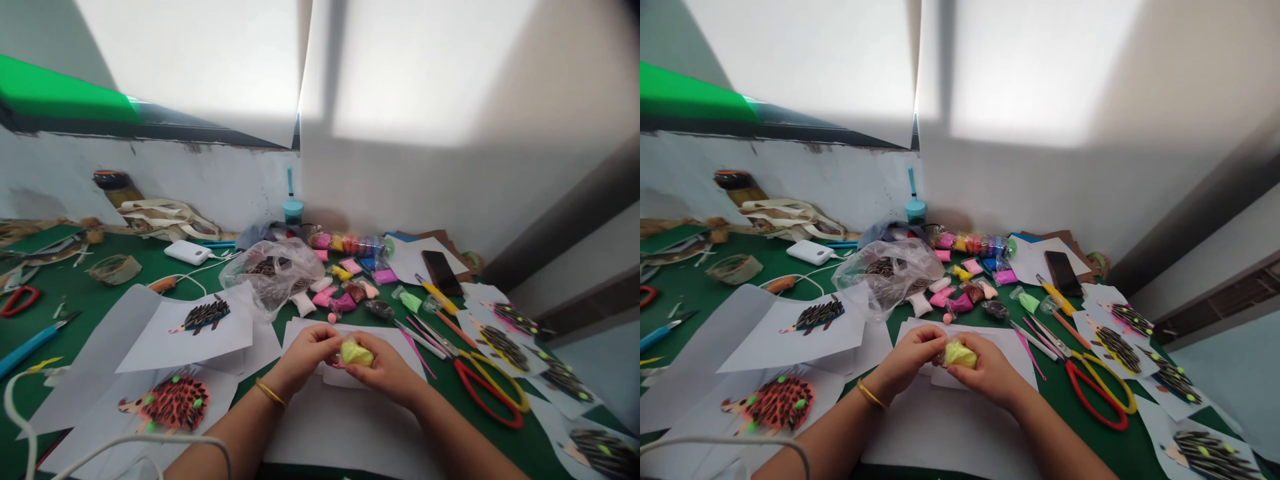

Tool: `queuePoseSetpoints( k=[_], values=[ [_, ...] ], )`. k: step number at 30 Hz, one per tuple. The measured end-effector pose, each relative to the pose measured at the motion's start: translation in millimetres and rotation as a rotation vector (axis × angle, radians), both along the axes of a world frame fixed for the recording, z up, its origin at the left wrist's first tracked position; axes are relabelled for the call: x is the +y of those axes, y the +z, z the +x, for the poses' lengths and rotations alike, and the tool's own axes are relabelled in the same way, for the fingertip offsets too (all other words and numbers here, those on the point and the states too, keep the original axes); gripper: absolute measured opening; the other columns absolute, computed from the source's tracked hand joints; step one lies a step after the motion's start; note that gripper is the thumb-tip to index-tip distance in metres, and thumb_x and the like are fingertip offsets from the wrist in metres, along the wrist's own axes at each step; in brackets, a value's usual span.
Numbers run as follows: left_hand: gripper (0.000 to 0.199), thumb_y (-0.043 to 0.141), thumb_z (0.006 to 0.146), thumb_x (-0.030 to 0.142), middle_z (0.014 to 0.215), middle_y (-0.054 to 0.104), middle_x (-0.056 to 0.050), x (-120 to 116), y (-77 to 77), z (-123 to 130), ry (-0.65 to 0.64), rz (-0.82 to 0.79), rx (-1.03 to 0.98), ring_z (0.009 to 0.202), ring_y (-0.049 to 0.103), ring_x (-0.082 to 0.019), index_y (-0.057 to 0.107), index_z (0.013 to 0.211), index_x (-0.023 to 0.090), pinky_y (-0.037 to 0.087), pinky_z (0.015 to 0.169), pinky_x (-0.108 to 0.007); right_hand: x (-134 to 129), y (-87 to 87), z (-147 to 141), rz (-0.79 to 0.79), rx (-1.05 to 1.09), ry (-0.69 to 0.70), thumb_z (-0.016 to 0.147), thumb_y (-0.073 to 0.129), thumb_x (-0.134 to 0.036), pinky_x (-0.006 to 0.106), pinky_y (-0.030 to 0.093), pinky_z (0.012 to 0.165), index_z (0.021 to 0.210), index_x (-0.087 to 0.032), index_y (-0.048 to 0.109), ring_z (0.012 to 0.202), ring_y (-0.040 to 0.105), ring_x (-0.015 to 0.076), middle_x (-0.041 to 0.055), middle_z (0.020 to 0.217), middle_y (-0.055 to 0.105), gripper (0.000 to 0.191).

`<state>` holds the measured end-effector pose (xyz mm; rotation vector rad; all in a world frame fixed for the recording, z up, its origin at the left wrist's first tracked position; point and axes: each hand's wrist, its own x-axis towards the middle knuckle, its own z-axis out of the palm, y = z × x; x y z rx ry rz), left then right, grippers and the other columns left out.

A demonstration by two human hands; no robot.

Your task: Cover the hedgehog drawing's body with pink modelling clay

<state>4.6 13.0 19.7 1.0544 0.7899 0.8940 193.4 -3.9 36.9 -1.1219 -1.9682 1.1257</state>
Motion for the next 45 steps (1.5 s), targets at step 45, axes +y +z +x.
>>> queuePoseSetpoints(
  k=[45],
  values=[
    [0.032,0.073,0.075,0.040,0.058,0.050,0.007,0.0,-6.9,3.3,0.121,-0.023,-0.022,0.046,0.041,-0.005,0.052,0.074,0.016,0.028,0.046,-0.019,1.4,-26.0,4.4,0.396,-0.350,-0.078,0.089,0.056,-0.027,0.040,0.047,0.084,0.121,-0.020,0.055,0.100,0.061,0.0261,0.0101,0.111,0.066,0.033]
  ],
)
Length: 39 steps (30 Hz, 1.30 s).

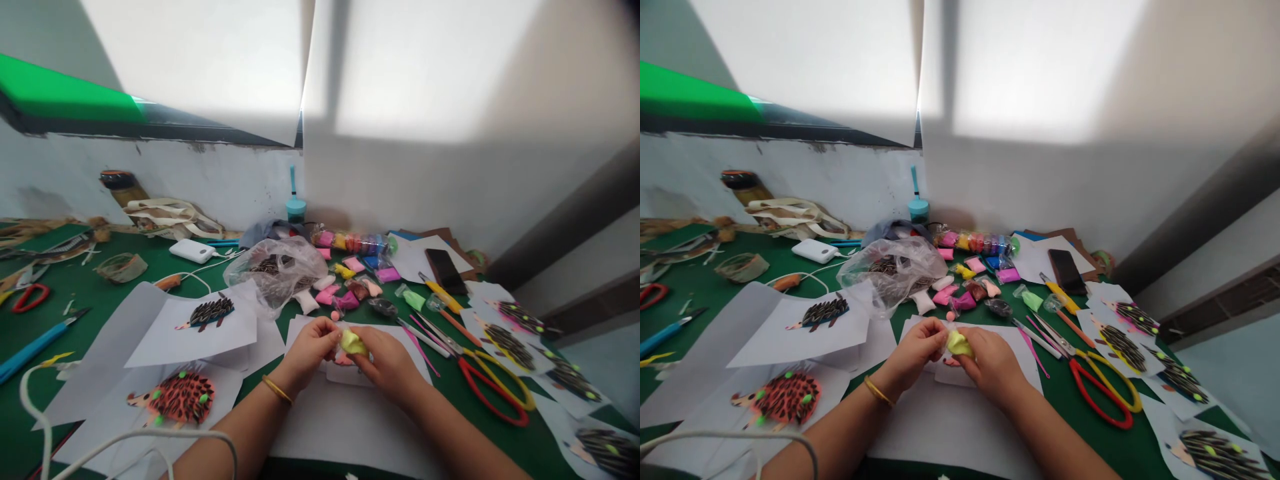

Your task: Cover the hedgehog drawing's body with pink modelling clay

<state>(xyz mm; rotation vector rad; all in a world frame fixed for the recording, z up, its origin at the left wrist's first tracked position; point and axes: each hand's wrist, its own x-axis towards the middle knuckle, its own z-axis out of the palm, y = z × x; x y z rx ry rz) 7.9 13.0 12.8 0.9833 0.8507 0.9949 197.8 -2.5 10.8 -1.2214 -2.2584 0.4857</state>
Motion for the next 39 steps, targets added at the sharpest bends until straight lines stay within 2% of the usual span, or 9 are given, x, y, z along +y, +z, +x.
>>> queuePoseSetpoints(
  k=[13,16,19,22,24,28,32,37,39],
  values=[
    [0.039,0.079,0.066,0.045,0.063,0.057,0.003,-1.5,3.5,4.6,-0.033,0.003,0.090,0.050,0.049,-0.008,0.055,0.075,0.016,0.034,0.047,-0.019,3.3,18.9,4.0,0.019,-0.058,0.065,0.086,0.057,-0.023,0.033,0.046,0.078,0.109,-0.022,0.061,0.090,0.061,0.0222,0.0069,0.098,0.067,0.024],
    [0.037,0.073,0.072,0.048,0.064,0.055,0.004,0.0,3.5,3.8,0.068,0.043,0.127,0.051,0.048,-0.008,0.058,0.081,0.016,0.035,0.049,-0.020,28.3,23.7,27.4,0.121,-0.119,-0.215,0.086,0.055,-0.027,0.037,0.045,0.084,0.120,-0.019,0.056,0.099,0.060,0.0259,0.0107,0.110,0.066,0.035],
    [0.034,0.068,0.078,0.049,0.061,0.053,0.004,1.1,5.8,3.0,0.152,0.055,0.153,0.053,0.047,-0.008,0.059,0.082,0.016,0.034,0.050,-0.020,60.8,25.7,57.9,0.140,-0.298,-0.501,0.086,0.054,-0.031,0.037,0.044,0.076,0.111,-0.017,0.060,0.089,0.061,0.0273,0.0111,0.096,0.068,0.029],
    [0.034,0.067,0.078,0.049,0.060,0.052,0.004,1.5,8.1,2.4,0.198,0.040,0.139,0.053,0.046,-0.008,0.058,0.080,0.017,0.034,0.051,-0.020,84.8,22.9,79.3,0.125,-0.467,-0.569,0.085,0.056,-0.031,0.039,0.041,0.076,0.099,-0.017,0.067,0.093,0.060,0.0301,0.0127,0.097,0.069,0.023],
    [0.033,0.067,0.078,0.049,0.061,0.052,0.004,1.9,7.7,2.1,0.228,0.027,0.123,0.053,0.047,-0.008,0.059,0.080,0.017,0.034,0.051,-0.020,92.0,20.3,80.7,0.136,-0.488,-0.556,0.084,0.057,-0.028,0.040,0.041,0.079,0.105,-0.018,0.067,0.099,0.058,0.0306,0.0129,0.107,0.068,0.026],
    [0.030,0.065,0.080,0.046,0.063,0.053,0.004,3.4,2.5,1.8,0.276,-0.003,0.072,0.053,0.046,-0.007,0.061,0.084,0.017,0.032,0.051,-0.019,89.7,21.3,44.6,0.233,-0.400,-0.476,0.085,0.058,-0.027,0.041,0.039,0.087,0.115,-0.021,0.064,0.111,0.053,0.0303,0.0120,0.121,0.062,0.032],
    [0.031,0.067,0.079,0.046,0.062,0.053,0.004,4.7,-1.6,1.9,0.303,0.006,0.011,0.052,0.045,-0.007,0.060,0.083,0.016,0.031,0.050,-0.019,84.6,26.9,-19.0,0.227,-0.317,-0.148,0.082,0.066,-0.031,0.044,0.039,0.090,0.097,-0.022,0.070,0.104,0.054,0.0303,0.0105,0.108,0.066,0.018],
    [0.035,0.071,0.075,0.048,0.060,0.053,0.005,6.1,-0.9,0.7,0.355,-0.007,-0.042,0.051,0.045,-0.006,0.060,0.083,0.016,0.031,0.049,-0.019,98.1,25.0,-69.8,0.184,-0.326,-0.111,0.080,0.073,-0.032,0.047,0.042,0.091,0.086,-0.012,0.070,0.104,0.055,0.0335,0.0120,0.095,0.066,0.021],
    [0.036,0.072,0.073,0.048,0.059,0.052,0.005,6.5,0.1,0.2,0.366,-0.022,-0.059,0.051,0.044,-0.006,0.061,0.082,0.016,0.030,0.049,-0.018,106.3,23.8,-76.8,0.158,-0.324,-0.112,0.086,0.067,-0.034,0.046,0.046,0.090,0.096,-0.012,0.068,0.105,0.057,0.0308,0.0108,0.102,0.066,0.025]
  ],
)
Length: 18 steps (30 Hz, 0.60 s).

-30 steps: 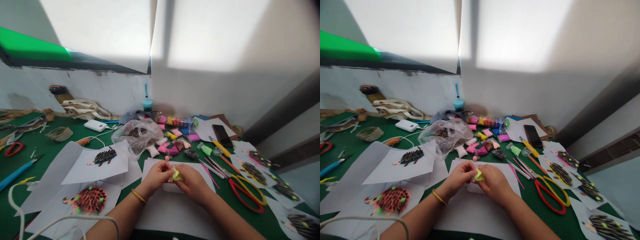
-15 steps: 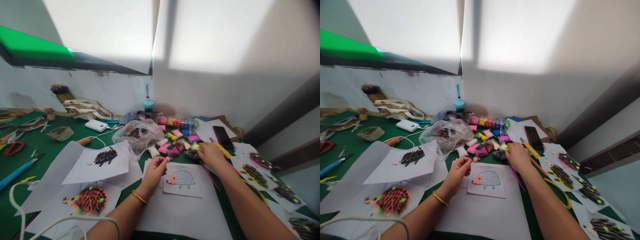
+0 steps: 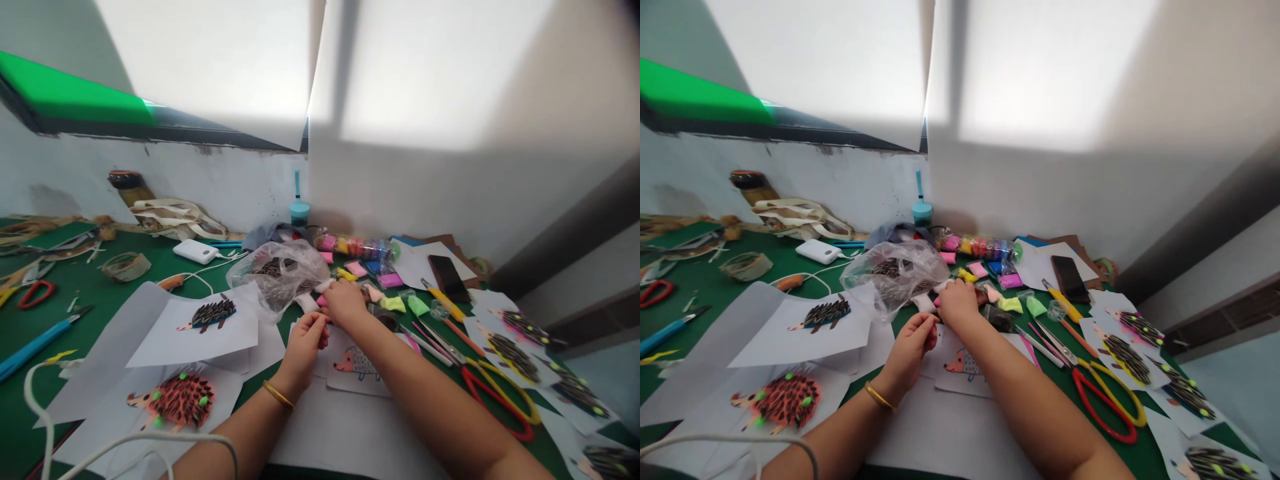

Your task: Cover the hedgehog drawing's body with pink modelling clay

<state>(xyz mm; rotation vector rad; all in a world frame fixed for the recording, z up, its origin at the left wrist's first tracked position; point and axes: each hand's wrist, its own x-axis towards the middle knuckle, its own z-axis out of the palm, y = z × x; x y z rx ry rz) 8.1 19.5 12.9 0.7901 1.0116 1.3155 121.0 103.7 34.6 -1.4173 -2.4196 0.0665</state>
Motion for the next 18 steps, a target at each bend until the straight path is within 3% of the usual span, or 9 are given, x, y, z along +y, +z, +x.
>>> queuePoseSetpoints(
  k=[3,7,8,10,12,15,18],
  values=[
    [0.036,0.073,0.071,0.048,0.059,0.052,0.005,0.2,1.7,-0.8,0.017,-0.020,-0.027,0.051,0.043,-0.005,0.061,0.081,0.016,0.030,0.049,-0.017,9.2,2.9,-0.2,-0.034,0.027,0.004,0.093,0.059,-0.035,0.043,0.052,0.088,0.116,-0.016,0.060,0.103,0.061,0.0233,0.0081,0.119,0.061,0.030],
    [0.036,0.074,0.072,0.048,0.060,0.051,0.005,0.5,3.8,-2.3,0.038,-0.038,-0.055,0.051,0.043,-0.005,0.060,0.081,0.016,0.031,0.050,-0.016,13.0,17.4,16.3,-0.059,0.131,-0.010,0.088,0.062,-0.035,0.040,0.047,0.089,0.082,-0.014,0.071,0.099,0.062,0.0276,0.0110,0.089,0.069,0.023],
    [0.036,0.074,0.071,0.048,0.060,0.051,0.005,0.6,4.1,-2.6,0.041,-0.043,-0.061,0.051,0.043,-0.005,0.060,0.081,0.016,0.032,0.050,-0.017,12.1,21.6,22.9,-0.063,0.171,-0.021,0.090,0.058,-0.036,0.038,0.047,0.087,0.083,-0.016,0.071,0.097,0.062,0.0263,0.0106,0.088,0.070,0.025],
    [0.037,0.075,0.070,0.049,0.060,0.052,0.005,0.9,4.5,-3.0,0.047,-0.053,-0.069,0.052,0.044,-0.005,0.060,0.080,0.016,0.033,0.051,-0.017,6.6,28.4,37.2,-0.075,0.260,-0.041,0.094,0.049,-0.038,0.034,0.048,0.081,0.104,-0.020,0.069,0.092,0.063,0.0216,0.0083,0.097,0.070,0.029],
    [0.038,0.075,0.070,0.049,0.064,0.054,0.004,0.8,4.5,-2.8,0.056,-0.062,-0.062,0.054,0.048,-0.006,0.060,0.083,0.016,0.035,0.053,-0.017,-5.0,31.1,51.2,-0.099,0.380,-0.067,0.097,0.041,-0.037,0.031,0.050,0.077,0.131,-0.021,0.054,0.087,0.063,0.0173,0.0070,0.107,0.068,0.040],
    [0.041,0.076,0.071,0.046,0.086,0.063,-0.002,-0.8,4.8,-1.4,0.016,-0.050,-0.006,0.068,0.059,-0.010,0.062,0.098,0.018,0.041,0.058,-0.019,-33.3,26.2,66.6,-0.346,0.884,-0.005,0.094,0.045,-0.038,0.030,0.051,0.074,0.141,-0.026,0.044,0.085,0.063,0.0160,0.0034,0.105,0.065,0.049],
    [0.052,0.078,0.071,0.041,0.103,0.065,-0.006,-4.2,6.4,1.0,-0.138,0.050,0.041,0.080,0.063,-0.015,0.060,0.115,0.021,0.044,0.061,-0.022,-64.9,13.2,74.1,-0.562,1.096,0.054,0.093,0.048,-0.039,0.031,0.051,0.072,0.135,-0.029,0.050,0.085,0.064,0.0166,0.0041,0.113,0.063,0.043]
  ],
)
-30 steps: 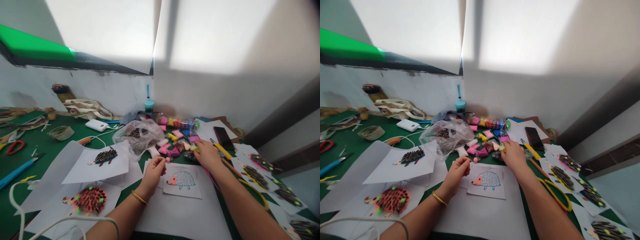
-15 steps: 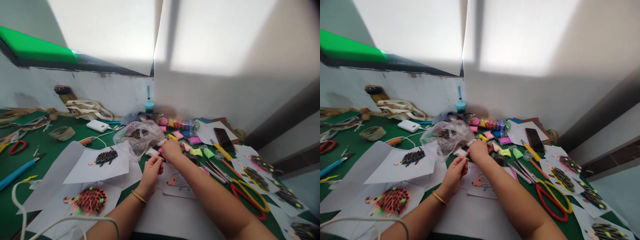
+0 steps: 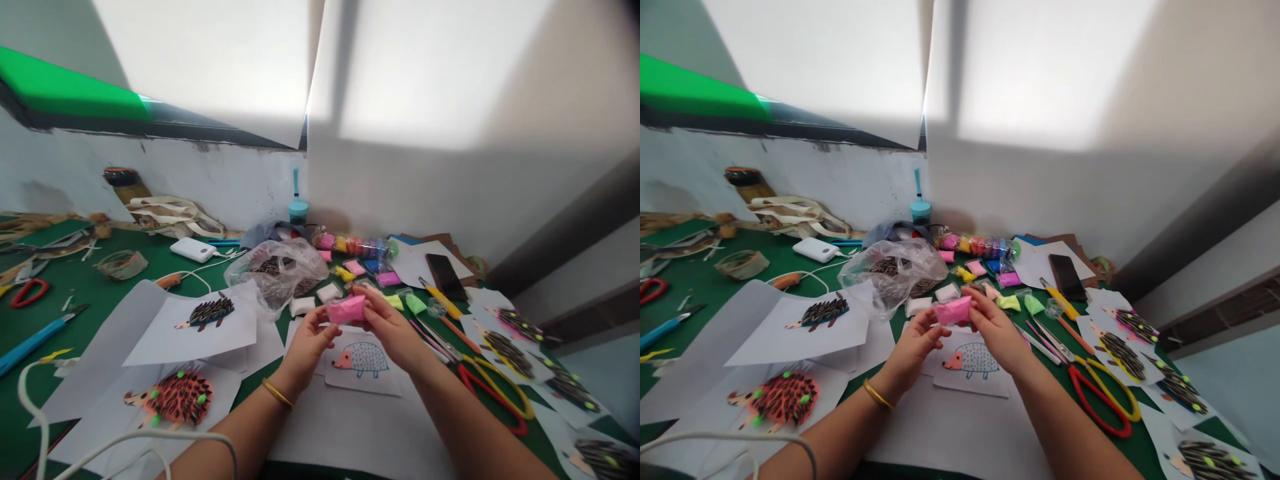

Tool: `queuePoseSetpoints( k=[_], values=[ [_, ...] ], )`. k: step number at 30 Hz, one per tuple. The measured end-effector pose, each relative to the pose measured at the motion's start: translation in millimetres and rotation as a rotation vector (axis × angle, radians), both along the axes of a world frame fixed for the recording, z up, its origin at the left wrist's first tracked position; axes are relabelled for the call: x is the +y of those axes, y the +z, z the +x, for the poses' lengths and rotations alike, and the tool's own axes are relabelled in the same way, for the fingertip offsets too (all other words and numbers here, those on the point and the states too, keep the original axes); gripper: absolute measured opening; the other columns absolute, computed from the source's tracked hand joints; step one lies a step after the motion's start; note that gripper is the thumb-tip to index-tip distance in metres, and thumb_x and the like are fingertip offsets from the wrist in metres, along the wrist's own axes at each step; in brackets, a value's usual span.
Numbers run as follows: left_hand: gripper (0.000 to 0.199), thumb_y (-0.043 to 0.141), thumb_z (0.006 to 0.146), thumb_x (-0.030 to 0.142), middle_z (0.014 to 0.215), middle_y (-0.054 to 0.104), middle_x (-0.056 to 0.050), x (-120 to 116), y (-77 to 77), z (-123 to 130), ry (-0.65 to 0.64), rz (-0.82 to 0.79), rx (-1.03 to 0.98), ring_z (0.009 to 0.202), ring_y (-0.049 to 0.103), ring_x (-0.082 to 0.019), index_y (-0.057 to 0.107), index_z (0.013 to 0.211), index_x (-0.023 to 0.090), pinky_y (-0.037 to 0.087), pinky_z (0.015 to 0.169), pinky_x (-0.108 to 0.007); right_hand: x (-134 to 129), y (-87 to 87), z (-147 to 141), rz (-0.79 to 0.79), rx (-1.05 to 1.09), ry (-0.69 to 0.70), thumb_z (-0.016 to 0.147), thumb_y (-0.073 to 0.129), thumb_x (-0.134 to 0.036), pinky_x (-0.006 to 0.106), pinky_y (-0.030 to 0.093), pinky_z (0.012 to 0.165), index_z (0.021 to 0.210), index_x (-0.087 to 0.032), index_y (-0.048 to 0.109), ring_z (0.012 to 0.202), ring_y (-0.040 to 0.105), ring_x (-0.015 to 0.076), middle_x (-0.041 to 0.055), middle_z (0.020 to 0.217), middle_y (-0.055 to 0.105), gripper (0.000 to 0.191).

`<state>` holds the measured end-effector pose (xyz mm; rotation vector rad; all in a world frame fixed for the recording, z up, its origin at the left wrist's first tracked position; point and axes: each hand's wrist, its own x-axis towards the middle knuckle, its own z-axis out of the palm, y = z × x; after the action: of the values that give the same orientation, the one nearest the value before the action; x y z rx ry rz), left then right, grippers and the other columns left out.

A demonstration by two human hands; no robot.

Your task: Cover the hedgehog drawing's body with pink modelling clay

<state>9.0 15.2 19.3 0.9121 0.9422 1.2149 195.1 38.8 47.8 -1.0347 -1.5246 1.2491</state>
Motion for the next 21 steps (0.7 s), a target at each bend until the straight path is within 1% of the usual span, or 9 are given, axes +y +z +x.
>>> queuePoseSetpoints(
  k=[2,4,5,7,9,13,15,18,21],
  values=[
    [0.045,0.077,0.073,0.041,0.091,0.067,-0.006,-2.5,1.4,1.6,-0.074,0.065,0.035,0.075,0.062,-0.016,0.064,0.109,0.018,0.043,0.059,-0.022,-16.2,-10.0,2.0,-0.063,0.043,0.037,0.093,0.050,-0.040,0.032,0.050,0.073,0.131,-0.027,0.052,0.086,0.064,0.0181,0.0055,0.109,0.065,0.040],
    [0.036,0.076,0.074,0.042,0.076,0.065,-0.003,-4.4,2.7,3.0,-0.080,0.081,0.080,0.066,0.059,-0.014,0.068,0.096,0.015,0.043,0.058,-0.023,-26.2,-19.1,2.8,-0.116,0.074,0.050,0.090,0.056,-0.041,0.033,0.050,0.073,0.132,-0.027,0.049,0.089,0.066,0.0201,0.0067,0.110,0.066,0.044],
    [0.034,0.076,0.074,0.043,0.071,0.064,-0.002,-5.1,3.1,3.6,-0.072,0.077,0.095,0.063,0.057,-0.014,0.069,0.090,0.014,0.043,0.058,-0.023,-28.9,-23.0,3.0,-0.135,0.086,0.053,0.088,0.060,-0.042,0.033,0.050,0.074,0.130,-0.027,0.049,0.089,0.067,0.0208,0.0070,0.110,0.067,0.046],
    [0.035,0.077,0.072,0.044,0.068,0.062,-0.001,-5.8,3.8,4.2,-0.065,0.065,0.104,0.060,0.055,-0.013,0.069,0.088,0.014,0.042,0.057,-0.023,-30.7,-29.2,3.2,-0.153,0.113,0.034,0.084,0.065,-0.044,0.034,0.051,0.073,0.124,-0.026,0.052,0.086,0.067,0.0209,0.0068,0.105,0.068,0.046],
    [0.038,0.079,0.070,0.044,0.067,0.062,-0.001,-6.4,4.6,4.4,-0.089,0.061,0.099,0.058,0.054,-0.012,0.070,0.092,0.014,0.042,0.056,-0.023,-29.5,-33.8,3.3,-0.151,0.138,-0.001,0.081,0.068,-0.047,0.034,0.051,0.071,0.115,-0.024,0.056,0.079,0.067,0.0197,0.0059,0.098,0.068,0.043],
    [0.044,0.074,0.074,0.051,0.071,0.066,-0.004,-8.2,6.6,5.5,-0.127,0.024,0.026,0.064,0.060,-0.014,0.071,0.098,0.014,0.046,0.061,-0.024,-25.3,-40.4,5.1,-0.144,0.145,-0.081,0.079,0.069,-0.051,0.032,0.051,0.067,0.102,-0.020,0.060,0.070,0.062,0.0170,0.0033,0.085,0.067,0.039],
    [0.047,0.071,0.076,0.055,0.075,0.067,-0.005,-8.7,6.5,6.3,-0.125,-0.021,-0.027,0.066,0.062,-0.015,0.070,0.098,0.014,0.048,0.063,-0.025,-25.0,-42.2,6.3,-0.138,0.127,-0.102,0.080,0.067,-0.052,0.031,0.050,0.066,0.099,-0.020,0.060,0.068,0.061,0.0165,0.0023,0.081,0.065,0.037],
    [0.044,0.076,0.072,0.050,0.071,0.066,-0.004,-7.7,3.9,6.7,-0.107,-0.059,-0.034,0.061,0.062,-0.013,0.069,0.094,0.013,0.048,0.059,-0.024,-28.6,-42.1,6.2,-0.114,0.087,-0.070,0.084,0.062,-0.049,0.031,0.051,0.068,0.100,-0.021,0.057,0.071,0.062,0.0168,0.0018,0.082,0.063,0.033],
    [0.037,0.079,0.069,0.045,0.060,0.063,-0.001,-6.4,0.7,6.1,-0.079,-0.042,0.001,0.053,0.058,-0.012,0.065,0.082,0.013,0.045,0.052,-0.022,-34.4,-40.8,3.1,-0.070,0.003,-0.038,0.084,0.062,-0.044,0.032,0.053,0.072,0.105,-0.023,0.053,0.080,0.064,0.0184,0.0026,0.092,0.063,0.031]
  ],
)
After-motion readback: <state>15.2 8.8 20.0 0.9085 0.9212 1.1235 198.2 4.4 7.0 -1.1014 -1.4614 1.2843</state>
